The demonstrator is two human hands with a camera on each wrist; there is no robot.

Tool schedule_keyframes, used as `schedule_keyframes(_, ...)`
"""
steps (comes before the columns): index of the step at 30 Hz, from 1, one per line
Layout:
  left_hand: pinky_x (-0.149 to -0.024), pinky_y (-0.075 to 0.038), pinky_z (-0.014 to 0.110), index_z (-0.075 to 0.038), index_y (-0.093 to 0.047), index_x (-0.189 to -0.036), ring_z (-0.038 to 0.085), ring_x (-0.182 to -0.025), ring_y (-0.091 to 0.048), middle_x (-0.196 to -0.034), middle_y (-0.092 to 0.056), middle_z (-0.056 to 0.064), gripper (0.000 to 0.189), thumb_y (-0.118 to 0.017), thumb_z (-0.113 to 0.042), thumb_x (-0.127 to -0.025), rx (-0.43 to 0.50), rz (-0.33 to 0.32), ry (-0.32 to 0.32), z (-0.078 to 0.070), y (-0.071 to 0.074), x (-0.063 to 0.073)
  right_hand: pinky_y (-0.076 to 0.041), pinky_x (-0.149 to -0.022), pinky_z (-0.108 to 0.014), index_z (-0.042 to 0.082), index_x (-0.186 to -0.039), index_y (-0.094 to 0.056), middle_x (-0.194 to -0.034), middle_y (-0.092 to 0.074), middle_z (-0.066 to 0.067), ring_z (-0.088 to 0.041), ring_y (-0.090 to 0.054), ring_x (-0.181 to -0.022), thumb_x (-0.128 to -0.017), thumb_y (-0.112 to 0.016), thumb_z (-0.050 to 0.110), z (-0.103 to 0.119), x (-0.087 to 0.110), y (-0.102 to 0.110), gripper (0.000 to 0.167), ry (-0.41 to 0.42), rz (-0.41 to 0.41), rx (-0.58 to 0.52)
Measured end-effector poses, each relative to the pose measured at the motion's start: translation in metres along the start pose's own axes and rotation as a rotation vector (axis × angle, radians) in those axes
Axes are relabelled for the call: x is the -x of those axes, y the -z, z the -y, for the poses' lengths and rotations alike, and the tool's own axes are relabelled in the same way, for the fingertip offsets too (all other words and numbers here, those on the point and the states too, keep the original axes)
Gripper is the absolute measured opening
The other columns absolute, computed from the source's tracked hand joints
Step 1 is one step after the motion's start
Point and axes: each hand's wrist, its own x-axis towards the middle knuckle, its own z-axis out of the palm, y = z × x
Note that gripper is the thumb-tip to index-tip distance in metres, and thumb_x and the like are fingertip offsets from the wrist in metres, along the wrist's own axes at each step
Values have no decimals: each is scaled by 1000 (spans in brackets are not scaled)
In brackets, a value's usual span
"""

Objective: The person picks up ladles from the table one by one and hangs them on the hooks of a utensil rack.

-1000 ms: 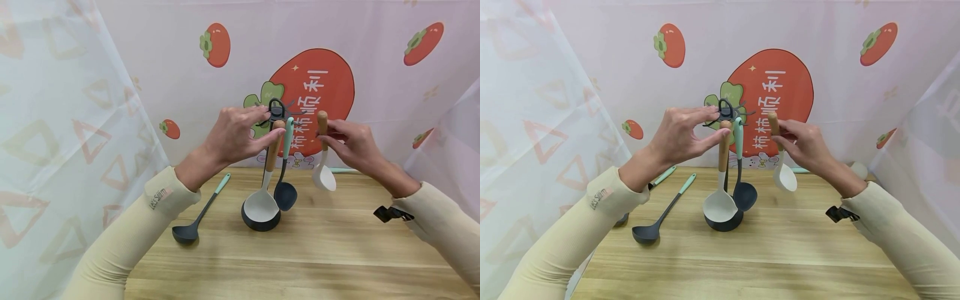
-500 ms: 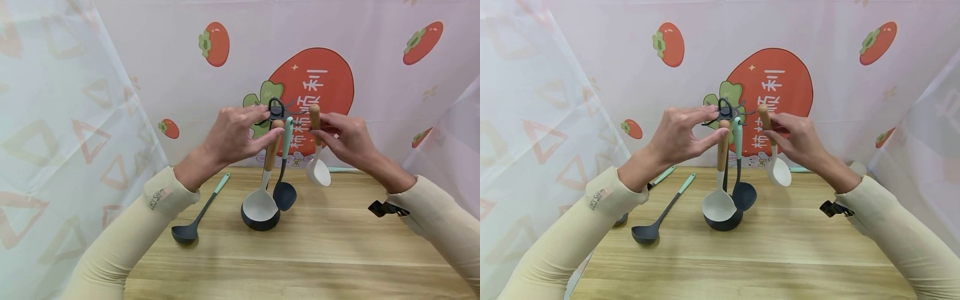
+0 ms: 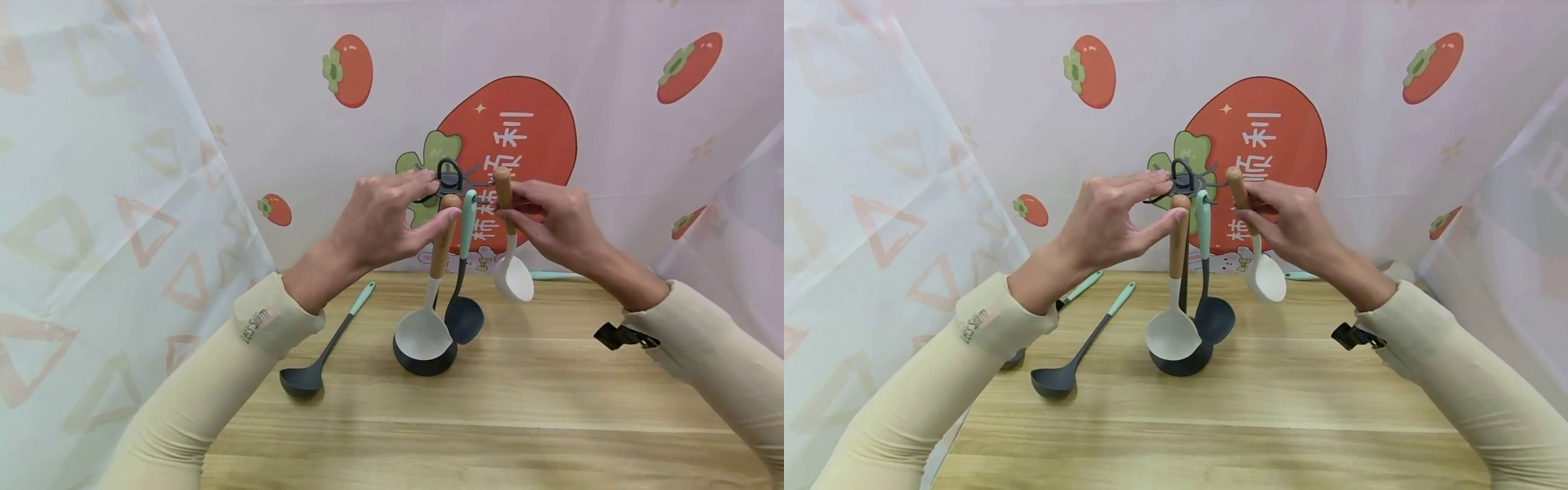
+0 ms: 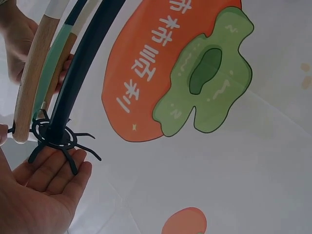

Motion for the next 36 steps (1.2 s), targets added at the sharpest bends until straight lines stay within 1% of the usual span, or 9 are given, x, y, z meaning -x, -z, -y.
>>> schedule_keyframes(6, -101, -59, 47, 6, -77, -120, 36, -117, -73, -122, -75, 23, 43, -77, -30, -96, -13, 8, 1, -1, 1, 0, -51, -90, -6, -12, -116, -74, -102, -78, -21, -34, -79, -87, -79, -85, -8, 1, -1, -6, 40, 13, 5, -27)
schedule_keyframes(12, -103, -58, 47, 5, -77, -121, 36, -119, -73, -123, -75, 23, 43, -76, -31, -97, -23, 17, 3, -1, 1, 1, -49, -91, -4, -13, -116, -73, -101, -77, -21, -33, -79, -86, -79, -86, -7, 1, -2, -13, 40, 33, 4, -22)
schedule_keyframes(16, -104, -58, 46, 4, -77, -122, 36, -120, -72, -123, -75, 22, 43, -76, -31, -97, -31, 11, -3, -1, 1, 2, -51, -90, -5, -12, -117, -73, -102, -77, -21, -33, -80, -86, -79, -86, -9, 2, -2, -17, 40, 37, 1, -38)
schedule_keyframes(22, -110, -53, 43, 3, -77, -122, 34, -121, -71, -124, -74, 21, 42, -75, -31, -98, -41, 1, -13, -1, 0, 3, -53, -90, -8, -10, -116, -74, -102, -77, -19, -31, -79, -87, -81, -84, -10, 3, -4, -21, 37, 50, -5, -64)
schedule_keyframes(29, -115, -48, 39, 1, -76, -125, 34, -123, -70, -126, -73, 21, 42, -76, -31, -98, -32, 5, -13, -1, 0, 4, -51, -92, -8, -12, -119, -72, -106, -78, -21, -35, -80, -90, -81, -83, -11, 4, -4, -24, 39, 57, -10, -71)
schedule_keyframes(36, -117, -46, 38, 2, -76, -125, 35, -124, -69, -127, -72, 21, 41, -76, -30, -98, -25, -2, -14, -2, 0, 4, -50, -93, -8, -13, -120, -72, -108, -77, -23, -37, -80, -93, -81, -84, -11, 4, -5, -26, 41, 46, -21, -65)
